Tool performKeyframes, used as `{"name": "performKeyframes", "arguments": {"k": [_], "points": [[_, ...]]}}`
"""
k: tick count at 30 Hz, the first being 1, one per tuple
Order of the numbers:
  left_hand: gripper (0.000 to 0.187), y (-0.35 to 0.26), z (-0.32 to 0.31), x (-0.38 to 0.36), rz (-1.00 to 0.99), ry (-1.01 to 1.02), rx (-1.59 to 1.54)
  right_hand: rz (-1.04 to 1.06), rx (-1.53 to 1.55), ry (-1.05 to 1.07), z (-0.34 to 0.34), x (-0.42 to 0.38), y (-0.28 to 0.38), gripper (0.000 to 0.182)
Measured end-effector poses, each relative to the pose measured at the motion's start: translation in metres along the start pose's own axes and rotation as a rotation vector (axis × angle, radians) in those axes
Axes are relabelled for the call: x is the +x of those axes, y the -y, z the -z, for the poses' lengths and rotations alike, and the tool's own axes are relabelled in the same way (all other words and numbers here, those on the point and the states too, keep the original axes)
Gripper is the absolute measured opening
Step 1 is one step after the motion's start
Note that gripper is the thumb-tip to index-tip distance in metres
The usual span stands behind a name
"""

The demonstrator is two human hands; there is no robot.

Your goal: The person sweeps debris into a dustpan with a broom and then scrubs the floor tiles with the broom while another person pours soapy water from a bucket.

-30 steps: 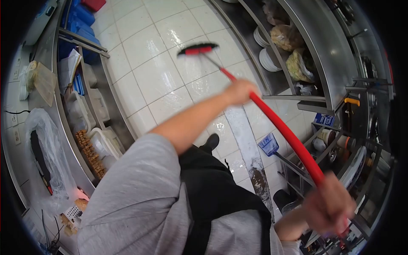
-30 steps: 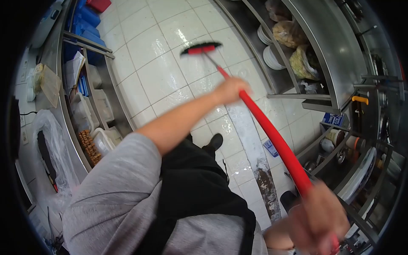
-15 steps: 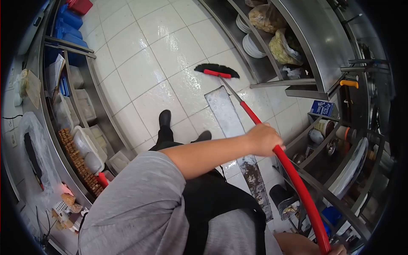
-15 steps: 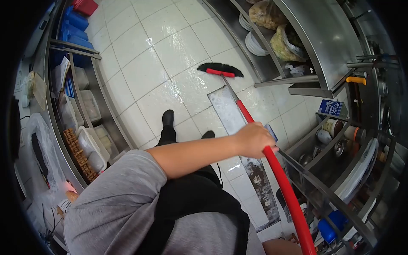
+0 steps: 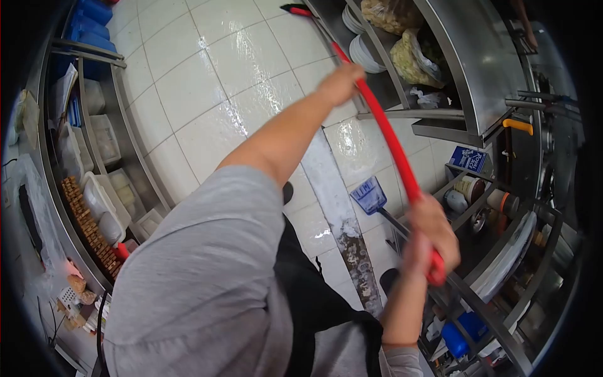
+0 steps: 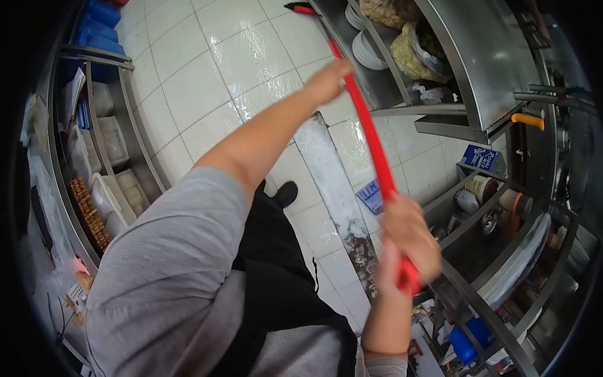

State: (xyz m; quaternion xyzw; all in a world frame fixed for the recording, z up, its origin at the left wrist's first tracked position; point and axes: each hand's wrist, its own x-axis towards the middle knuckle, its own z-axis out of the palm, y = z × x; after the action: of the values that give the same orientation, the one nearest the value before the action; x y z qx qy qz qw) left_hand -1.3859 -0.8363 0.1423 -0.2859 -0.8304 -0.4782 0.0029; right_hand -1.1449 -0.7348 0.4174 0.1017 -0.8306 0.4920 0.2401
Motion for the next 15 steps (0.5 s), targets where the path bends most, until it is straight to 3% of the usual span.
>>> {"name": "performKeyframes", "arguments": {"k": [1, 2, 4, 5, 9, 12, 15], "points": [[0.037, -0.032, -0.005, -0.011, -0.090, -0.030, -0.048, -0.123, -0.197, -0.106, 0.030, -0.019, 0.021, 0.019], [0.033, -0.062, -0.007, -0.017, -0.178, 0.012, -0.049, -0.014, 0.125, 0.018, 0.054, -0.008, 0.050, 0.026], [0.025, -0.122, -0.014, -0.042, -0.240, 0.031, -0.196, -0.016, 0.126, -0.137, 0.091, -0.010, 0.119, 0.033], [0.021, -0.156, -0.010, -0.052, -0.252, 0.071, -0.286, 0.013, 0.100, -0.034, 0.107, 0.008, 0.150, 0.027], [0.024, -0.264, 0.005, -0.090, -0.338, 0.340, -0.369, -0.034, 0.310, -0.077, 0.169, 0.023, 0.246, 0.036], [0.020, -0.284, 0.013, -0.094, -0.351, 0.530, -0.330, -0.032, 0.383, -0.075, 0.182, 0.024, 0.266, 0.036], [0.013, -0.236, -0.001, -0.079, -0.315, 0.401, -0.396, -0.027, 0.279, -0.261, 0.149, 0.008, 0.228, 0.035]]}}
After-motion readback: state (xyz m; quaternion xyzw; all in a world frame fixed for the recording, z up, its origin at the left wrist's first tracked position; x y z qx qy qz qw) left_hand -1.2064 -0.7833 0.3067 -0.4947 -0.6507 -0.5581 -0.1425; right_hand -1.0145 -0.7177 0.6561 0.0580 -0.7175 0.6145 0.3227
